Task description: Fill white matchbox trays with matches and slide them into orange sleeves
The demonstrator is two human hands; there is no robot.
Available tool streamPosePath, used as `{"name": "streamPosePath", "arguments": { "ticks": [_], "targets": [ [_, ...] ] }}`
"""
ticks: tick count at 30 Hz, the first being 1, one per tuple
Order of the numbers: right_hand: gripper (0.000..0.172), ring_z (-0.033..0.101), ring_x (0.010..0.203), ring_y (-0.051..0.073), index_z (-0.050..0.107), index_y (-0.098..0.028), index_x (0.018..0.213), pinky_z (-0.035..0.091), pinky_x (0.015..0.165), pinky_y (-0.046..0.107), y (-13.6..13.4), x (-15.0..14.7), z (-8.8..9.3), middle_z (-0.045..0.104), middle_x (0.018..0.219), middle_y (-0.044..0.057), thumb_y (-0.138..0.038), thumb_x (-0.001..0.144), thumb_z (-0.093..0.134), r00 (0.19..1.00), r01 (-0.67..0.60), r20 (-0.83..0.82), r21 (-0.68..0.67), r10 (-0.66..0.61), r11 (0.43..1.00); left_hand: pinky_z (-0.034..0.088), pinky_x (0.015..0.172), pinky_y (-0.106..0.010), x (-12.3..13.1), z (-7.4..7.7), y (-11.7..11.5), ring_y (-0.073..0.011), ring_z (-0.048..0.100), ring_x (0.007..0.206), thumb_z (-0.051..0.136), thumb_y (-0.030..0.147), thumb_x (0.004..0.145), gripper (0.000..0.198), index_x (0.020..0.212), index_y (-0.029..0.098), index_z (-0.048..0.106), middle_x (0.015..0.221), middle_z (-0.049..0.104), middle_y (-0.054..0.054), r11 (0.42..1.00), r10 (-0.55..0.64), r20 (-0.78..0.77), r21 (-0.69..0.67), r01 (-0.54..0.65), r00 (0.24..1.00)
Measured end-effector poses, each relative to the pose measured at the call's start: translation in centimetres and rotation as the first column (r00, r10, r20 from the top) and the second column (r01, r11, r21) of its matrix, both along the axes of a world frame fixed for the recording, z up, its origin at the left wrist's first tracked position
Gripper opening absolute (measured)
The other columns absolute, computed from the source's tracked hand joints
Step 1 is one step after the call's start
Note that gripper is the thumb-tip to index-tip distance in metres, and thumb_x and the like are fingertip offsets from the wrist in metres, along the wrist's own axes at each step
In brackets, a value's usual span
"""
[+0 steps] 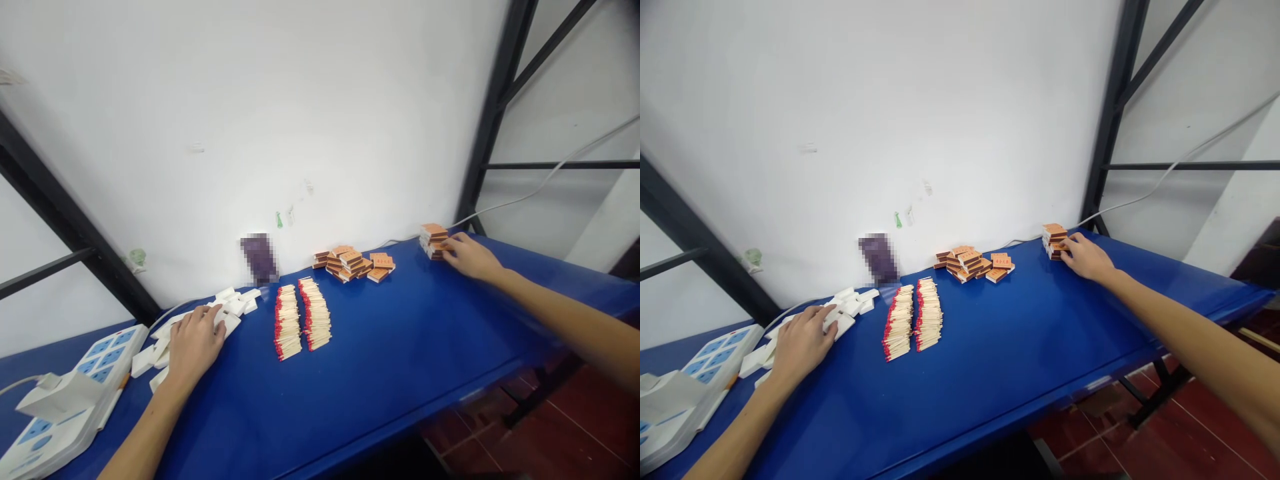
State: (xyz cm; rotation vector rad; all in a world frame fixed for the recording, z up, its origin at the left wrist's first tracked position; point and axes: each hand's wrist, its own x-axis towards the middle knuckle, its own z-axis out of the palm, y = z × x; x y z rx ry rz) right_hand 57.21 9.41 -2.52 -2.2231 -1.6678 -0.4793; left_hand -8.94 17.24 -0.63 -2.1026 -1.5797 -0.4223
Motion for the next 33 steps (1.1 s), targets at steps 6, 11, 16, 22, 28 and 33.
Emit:
{"name": "streamPosePath", "arguments": {
  "ticks": [6, 11, 16, 22, 28, 33],
  "targets": [
    [0.035, 0.063, 0.101, 0.029, 0.063, -0.012, 0.120, 0.053, 0.084, 0.045, -0.5, -1.6, 0.1, 0.057, 0.126, 0.021, -0.038, 0.097, 0.055, 0.998, 0.063, -0.015, 0.140, -0.061, 0.988, 0.045, 0.089, -0.044, -0.5, 0.4, 0.2, -0.0316, 0.066, 0.102, 0.036, 0.024, 0.095, 0.042, 0.119, 0.015, 0.069, 0.108, 0.071, -0.013, 0.999, -0.044, 0.020, 0.033, 0.043, 0.999],
    [0.042, 0.056, 0.113, 0.038, 0.061, -0.011, 0.123, 0.045, 0.091, 0.051, -0.7, -5.1, -0.1, 0.055, 0.125, 0.025, -0.038, 0.094, 0.048, 0.992, -0.098, 0.099, 0.234, 0.077, 0.967, 0.043, 0.087, -0.044, -0.6, 0.6, 0.2, -0.0312, 0.064, 0.096, 0.037, 0.027, 0.096, 0.038, 0.105, 0.017, 0.073, 0.097, 0.073, -0.010, 0.993, -0.082, 0.089, 0.094, 0.074, 0.993],
    [0.044, 0.057, 0.117, 0.031, 0.062, -0.018, 0.127, 0.044, 0.099, 0.046, 1.7, -9.0, -0.5, 0.056, 0.134, 0.016, -0.038, 0.089, 0.053, 0.882, -0.448, 0.204, 0.086, 0.424, 0.890, 0.043, 0.090, -0.043, -0.4, 0.7, 0.0, -0.0313, 0.058, 0.098, 0.039, 0.030, 0.098, 0.037, 0.109, 0.018, 0.073, 0.094, 0.070, -0.011, 0.975, -0.153, 0.192, 0.191, 0.116, 0.969],
    [0.046, 0.059, 0.112, 0.033, 0.058, -0.016, 0.133, 0.045, 0.092, 0.047, 4.4, -11.0, -0.9, 0.061, 0.130, 0.019, -0.034, 0.091, 0.049, 0.877, -0.470, 0.166, 0.106, 0.451, 0.876, 0.045, 0.087, -0.041, 0.2, 1.3, -0.8, -0.0264, 0.057, 0.087, 0.043, 0.028, 0.100, 0.031, 0.108, 0.017, 0.071, 0.086, 0.065, -0.009, 0.919, -0.365, 0.239, 0.244, 0.308, 0.900],
    [0.040, 0.061, 0.105, 0.033, 0.065, -0.014, 0.122, 0.044, 0.090, 0.045, 4.3, -11.0, -1.5, 0.068, 0.114, 0.019, -0.035, 0.092, 0.047, 0.853, -0.519, 0.141, 0.118, 0.503, 0.847, 0.048, 0.078, -0.035, 3.1, 0.8, -3.3, -0.0207, 0.057, 0.082, 0.046, 0.023, 0.100, 0.024, 0.108, 0.017, 0.068, 0.083, 0.064, -0.007, 0.796, -0.605, 0.214, 0.141, 0.589, 0.767],
    [0.039, 0.061, 0.110, 0.032, 0.067, -0.015, 0.121, 0.045, 0.094, 0.044, 4.7, -10.8, -1.6, 0.068, 0.120, 0.018, -0.033, 0.090, 0.051, 0.836, -0.543, 0.141, 0.074, 0.531, 0.836, 0.046, 0.069, -0.032, 5.7, 0.5, -5.6, -0.0176, 0.056, 0.073, 0.049, 0.018, 0.098, 0.021, 0.107, 0.016, 0.068, 0.082, 0.065, -0.006, 0.641, -0.758, 0.207, 0.055, 0.766, 0.619]
  ]
}}
